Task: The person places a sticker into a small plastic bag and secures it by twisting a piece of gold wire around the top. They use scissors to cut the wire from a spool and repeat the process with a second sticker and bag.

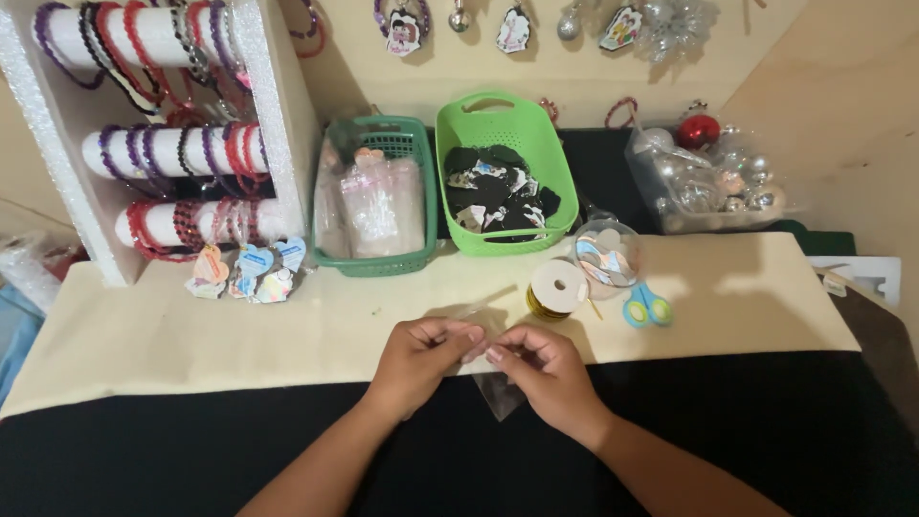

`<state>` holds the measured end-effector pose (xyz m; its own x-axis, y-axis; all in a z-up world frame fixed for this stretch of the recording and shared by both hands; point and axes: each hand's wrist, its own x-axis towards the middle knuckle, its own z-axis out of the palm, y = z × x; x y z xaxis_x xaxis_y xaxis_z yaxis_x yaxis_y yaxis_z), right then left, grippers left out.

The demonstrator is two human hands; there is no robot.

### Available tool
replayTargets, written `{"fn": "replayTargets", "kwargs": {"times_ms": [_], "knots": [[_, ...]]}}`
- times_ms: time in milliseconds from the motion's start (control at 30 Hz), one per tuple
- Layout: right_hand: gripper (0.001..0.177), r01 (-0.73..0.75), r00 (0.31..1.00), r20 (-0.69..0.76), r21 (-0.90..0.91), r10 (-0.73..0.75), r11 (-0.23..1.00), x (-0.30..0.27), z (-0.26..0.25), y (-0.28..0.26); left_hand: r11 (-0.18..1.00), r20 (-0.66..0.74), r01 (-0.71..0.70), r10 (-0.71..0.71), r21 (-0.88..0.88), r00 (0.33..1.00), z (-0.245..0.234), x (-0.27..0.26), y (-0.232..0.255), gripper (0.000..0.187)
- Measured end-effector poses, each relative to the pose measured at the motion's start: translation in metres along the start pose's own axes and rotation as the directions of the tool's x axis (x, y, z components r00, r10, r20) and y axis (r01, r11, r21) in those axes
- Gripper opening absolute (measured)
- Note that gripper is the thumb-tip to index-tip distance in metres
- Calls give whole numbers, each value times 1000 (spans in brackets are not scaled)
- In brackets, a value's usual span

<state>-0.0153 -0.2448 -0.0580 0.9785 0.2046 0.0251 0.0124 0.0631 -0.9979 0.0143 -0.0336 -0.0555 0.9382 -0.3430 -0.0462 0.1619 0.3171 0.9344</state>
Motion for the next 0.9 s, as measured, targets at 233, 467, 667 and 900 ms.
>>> {"fn": "replayTargets", "kwargs": {"times_ms": [233, 467, 667, 900], "knots": [[10, -59, 995, -85, -29, 57, 998, 1, 7, -9, 1000, -14, 19, -19, -9, 1000, 11, -8, 8, 24], [23, 84, 986, -140, -77, -95, 993, -4, 15, -22, 997, -40, 0, 3, 76, 999, 8, -7, 5, 18], [29, 360, 885, -70, -521, -459, 774, -12, 21, -74, 938, 48, -90, 78, 335, 996, 15, -18, 31, 14], [13, 443, 881, 120, -545, -457, 711, -10, 9, -66, 886, 169, -102, 27, 453, 985, 19, -23, 42, 14]]}}
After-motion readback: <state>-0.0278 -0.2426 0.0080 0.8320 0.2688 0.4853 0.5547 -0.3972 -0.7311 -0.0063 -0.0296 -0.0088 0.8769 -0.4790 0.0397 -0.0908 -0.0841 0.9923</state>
